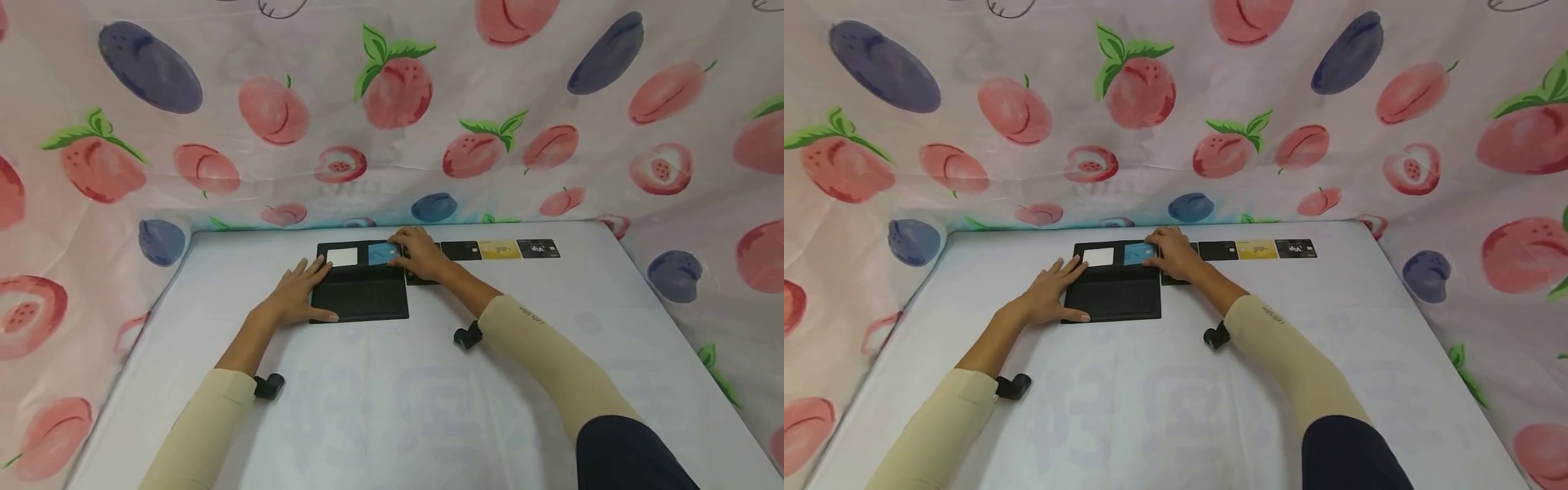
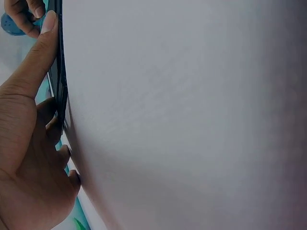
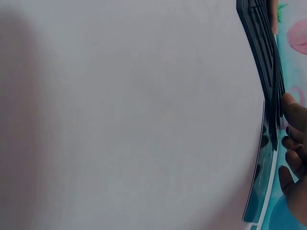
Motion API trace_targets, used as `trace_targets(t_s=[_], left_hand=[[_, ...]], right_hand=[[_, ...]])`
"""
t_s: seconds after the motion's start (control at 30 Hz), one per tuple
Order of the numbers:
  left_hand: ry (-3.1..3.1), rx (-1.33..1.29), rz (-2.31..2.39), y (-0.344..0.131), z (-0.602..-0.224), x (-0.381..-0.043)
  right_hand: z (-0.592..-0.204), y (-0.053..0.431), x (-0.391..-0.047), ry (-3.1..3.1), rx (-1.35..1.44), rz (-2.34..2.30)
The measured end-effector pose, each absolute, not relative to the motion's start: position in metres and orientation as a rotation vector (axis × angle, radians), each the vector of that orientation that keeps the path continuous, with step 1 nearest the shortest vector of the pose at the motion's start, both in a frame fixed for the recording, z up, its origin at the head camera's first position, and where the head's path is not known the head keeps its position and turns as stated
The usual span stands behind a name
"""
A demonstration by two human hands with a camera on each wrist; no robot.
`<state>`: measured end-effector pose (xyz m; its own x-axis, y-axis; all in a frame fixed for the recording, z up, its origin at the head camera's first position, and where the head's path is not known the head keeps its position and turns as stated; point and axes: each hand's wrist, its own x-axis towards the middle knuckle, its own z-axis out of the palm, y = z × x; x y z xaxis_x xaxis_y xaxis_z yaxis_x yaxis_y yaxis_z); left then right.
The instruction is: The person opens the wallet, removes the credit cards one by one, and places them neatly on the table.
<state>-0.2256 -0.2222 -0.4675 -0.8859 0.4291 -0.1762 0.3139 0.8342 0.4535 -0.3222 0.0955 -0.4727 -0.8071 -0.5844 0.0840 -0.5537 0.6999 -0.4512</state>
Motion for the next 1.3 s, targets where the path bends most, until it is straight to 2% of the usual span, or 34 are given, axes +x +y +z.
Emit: trace_targets(t_s=[0.67,1.3], left_hand=[[2.731,0.552,0.615,-0.221,-0.468,-0.226],[2.73,0.553,0.628,-0.22,-0.467,-0.225]], right_hand=[[-0.478,0.129,-0.318,2.813,-0.896,-0.799],[-0.484,0.163,-0.301,2.87,-0.955,-0.855]])
